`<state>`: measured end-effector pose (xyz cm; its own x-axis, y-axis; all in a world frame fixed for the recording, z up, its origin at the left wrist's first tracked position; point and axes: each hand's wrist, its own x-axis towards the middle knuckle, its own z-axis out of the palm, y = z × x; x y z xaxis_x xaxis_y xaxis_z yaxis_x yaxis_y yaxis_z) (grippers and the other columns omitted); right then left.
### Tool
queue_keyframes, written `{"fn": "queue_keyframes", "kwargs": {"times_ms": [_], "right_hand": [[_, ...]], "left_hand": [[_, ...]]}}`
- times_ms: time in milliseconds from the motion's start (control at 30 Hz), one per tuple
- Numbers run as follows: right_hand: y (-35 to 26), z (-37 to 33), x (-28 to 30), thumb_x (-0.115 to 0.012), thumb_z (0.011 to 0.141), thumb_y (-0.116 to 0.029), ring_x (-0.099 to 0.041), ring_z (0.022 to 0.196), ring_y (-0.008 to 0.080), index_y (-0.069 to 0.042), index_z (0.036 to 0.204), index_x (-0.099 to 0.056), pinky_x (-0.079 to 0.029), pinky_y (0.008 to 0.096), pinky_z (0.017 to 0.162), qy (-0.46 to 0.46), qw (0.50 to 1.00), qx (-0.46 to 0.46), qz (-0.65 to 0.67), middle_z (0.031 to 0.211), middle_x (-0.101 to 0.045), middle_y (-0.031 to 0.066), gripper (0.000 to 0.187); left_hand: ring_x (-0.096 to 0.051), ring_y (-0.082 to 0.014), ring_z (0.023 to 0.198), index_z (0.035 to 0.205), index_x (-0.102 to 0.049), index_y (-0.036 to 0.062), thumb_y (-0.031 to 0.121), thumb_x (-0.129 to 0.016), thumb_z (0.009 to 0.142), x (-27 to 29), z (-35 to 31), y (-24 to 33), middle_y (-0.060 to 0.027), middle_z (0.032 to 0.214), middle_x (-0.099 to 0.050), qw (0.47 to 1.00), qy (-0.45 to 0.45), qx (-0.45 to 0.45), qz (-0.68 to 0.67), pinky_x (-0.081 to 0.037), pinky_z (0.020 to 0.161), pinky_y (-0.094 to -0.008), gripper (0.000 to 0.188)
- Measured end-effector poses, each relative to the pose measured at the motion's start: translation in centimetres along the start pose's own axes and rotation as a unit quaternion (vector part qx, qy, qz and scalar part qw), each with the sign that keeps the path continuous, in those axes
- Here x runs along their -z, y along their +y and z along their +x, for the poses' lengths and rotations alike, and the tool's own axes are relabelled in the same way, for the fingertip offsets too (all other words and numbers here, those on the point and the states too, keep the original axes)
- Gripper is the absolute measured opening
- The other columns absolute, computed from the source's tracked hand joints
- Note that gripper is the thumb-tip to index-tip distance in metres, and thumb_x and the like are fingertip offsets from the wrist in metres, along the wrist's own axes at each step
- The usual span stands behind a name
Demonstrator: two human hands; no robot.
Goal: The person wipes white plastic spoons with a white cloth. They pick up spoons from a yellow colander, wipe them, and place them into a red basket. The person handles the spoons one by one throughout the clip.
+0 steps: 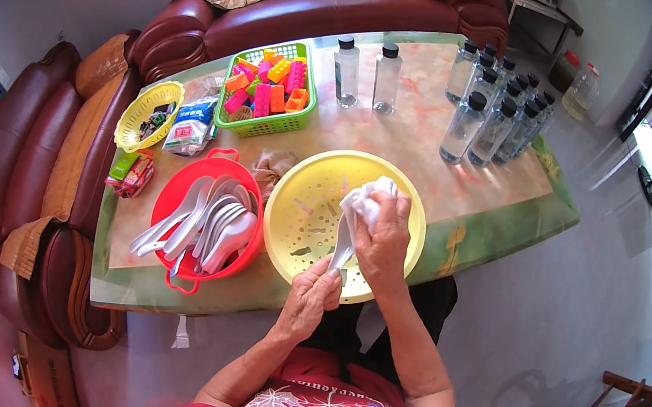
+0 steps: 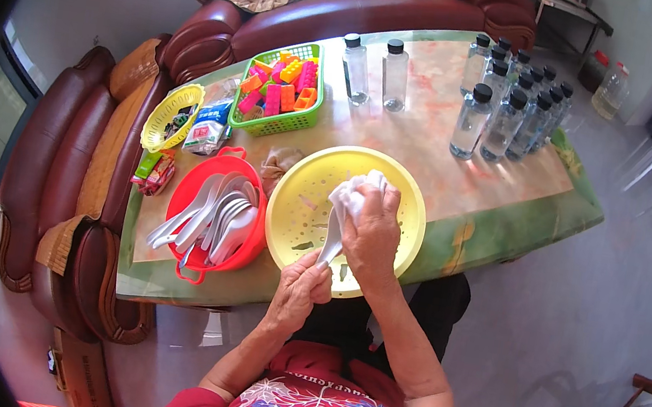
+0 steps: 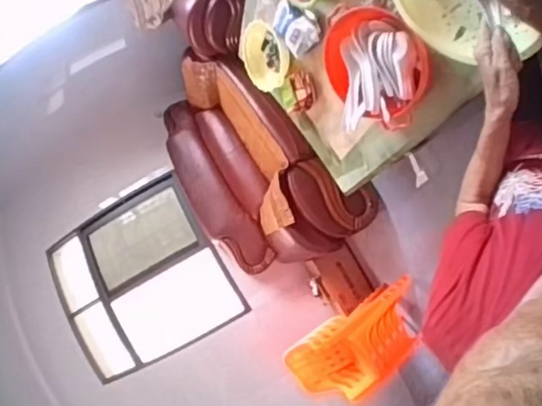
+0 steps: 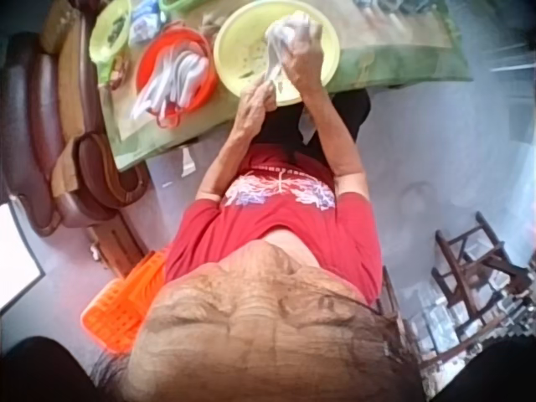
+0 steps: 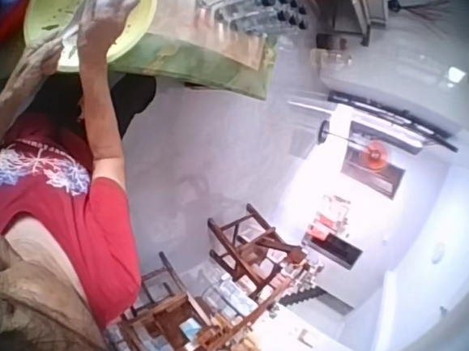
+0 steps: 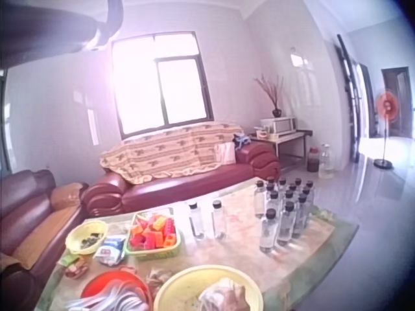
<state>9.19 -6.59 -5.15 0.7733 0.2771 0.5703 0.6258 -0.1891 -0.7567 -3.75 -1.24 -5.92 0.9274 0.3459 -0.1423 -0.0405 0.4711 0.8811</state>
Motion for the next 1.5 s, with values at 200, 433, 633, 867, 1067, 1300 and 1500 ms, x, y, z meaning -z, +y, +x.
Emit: {"fn": "queue_keyframes", "kwargs": {"times_ms": [200, 433, 633, 867, 1067, 1300, 1500], "right_hand": [[1.0, -1.5, -0.9, -0.057, 0.087, -0.002, -0.06, 0.08, 0.0109, -0.001, 0.113, -0.048, -0.05, 0.0232, 0.067, -0.034, 0.834, -0.316, 0.451, 0.094, -0.062, 0.0044, 0.027], [-1.3, -4.5, 0.0, -0.059, 0.085, 0.0, -0.062, 0.08, 0.0117, -0.003, 0.107, -0.058, -0.052, 0.0233, 0.067, -0.068, 0.777, -0.37, 0.504, 0.089, -0.064, 0.0035, 0.021], [-0.9, -2.3, 0.5, -0.064, 0.083, -0.003, -0.06, 0.08, 0.0084, -0.004, 0.1, -0.065, -0.05, 0.0217, 0.069, -0.063, 0.786, -0.344, 0.509, 0.092, -0.065, 0.0007, 0.018], [-0.2, -0.6, 1.3, -0.066, 0.077, -0.001, -0.061, 0.08, 0.0157, -0.005, 0.098, -0.066, -0.049, 0.0277, 0.072, -0.044, 0.95, -0.149, 0.271, 0.09, -0.065, 0.0047, 0.021], [-0.9, 0.6, 4.5, -0.065, 0.069, -0.018, -0.055, 0.089, 0.0207, -0.015, 0.093, -0.068, -0.047, 0.0367, 0.074, -0.263, 0.896, 0.347, -0.089, 0.095, -0.064, -0.0012, 0.024], [-1.5, 3.2, 6.5, -0.064, 0.072, -0.016, -0.061, 0.077, 0.022, -0.011, 0.096, -0.064, -0.049, 0.0369, 0.065, -0.393, 0.856, 0.326, -0.086, 0.085, -0.063, 0.0017, 0.025], [1.0, 3.6, 6.4, -0.065, 0.076, -0.001, -0.065, 0.08, 0.0195, -0.002, 0.104, -0.062, -0.051, 0.0283, 0.071, -0.292, 0.94, 0.125, 0.121, 0.093, -0.066, 0.012, 0.028]], "left_hand": [[-0.026, -0.0018, 0.051, 0.121, -0.045, -0.0018, 0.014, -0.04, 0.097, -0.1, 0.3, -0.8, 0.0069, 0.064, -0.031, 0.999, 0.015, -0.018, -0.04, -0.024, 0.045, -0.0171, 0.029], [-0.031, -0.0012, 0.055, 0.121, -0.048, 0.0011, 0.014, -0.038, 0.097, -0.3, 0.2, -0.1, 0.0068, 0.067, -0.038, 0.996, 0.042, -0.019, 0.077, -0.026, 0.047, -0.0179, 0.029], [-0.033, -0.0032, 0.058, 0.123, -0.047, 0.0002, 0.015, -0.039, 0.097, 0.4, -0.1, 1.8, 0.0055, 0.068, -0.037, 0.987, -0.037, -0.009, 0.157, -0.031, 0.05, -0.0181, 0.031], [-0.035, -0.0051, 0.06, 0.114, -0.051, -0.0002, 0.016, -0.04, 0.096, 1.3, -0.7, 3.0, 0.0048, 0.068, -0.036, 0.979, -0.059, 0.016, 0.192, -0.033, 0.054, -0.0204, 0.026], [-0.044, -0.0133, 0.06, 0.104, -0.054, 0.0004, 0.018, -0.044, 0.093, 3.2, -1.1, 4.2, -0.0025, 0.066, -0.047, 0.935, -0.093, 0.042, 0.34, -0.038, 0.056, -0.0281, 0.023], [-0.056, -0.0407, 0.078, 0.106, -0.053, -0.0012, 0.015, -0.045, 0.092, 1.5, -1.6, 5.9, -0.0234, 0.081, -0.058, 0.854, -0.095, -0.098, 0.502, -0.045, 0.068, -0.043, 0.023], [-0.056, -0.0254, 0.066, 0.109, -0.053, -0.0006, 0.015, -0.044, 0.093, 1.2, -1.4, 5.4, -0.0147, 0.073, -0.055, 0.885, -0.008, -0.166, 0.435, -0.044, 0.061, -0.0338, 0.024]]}}
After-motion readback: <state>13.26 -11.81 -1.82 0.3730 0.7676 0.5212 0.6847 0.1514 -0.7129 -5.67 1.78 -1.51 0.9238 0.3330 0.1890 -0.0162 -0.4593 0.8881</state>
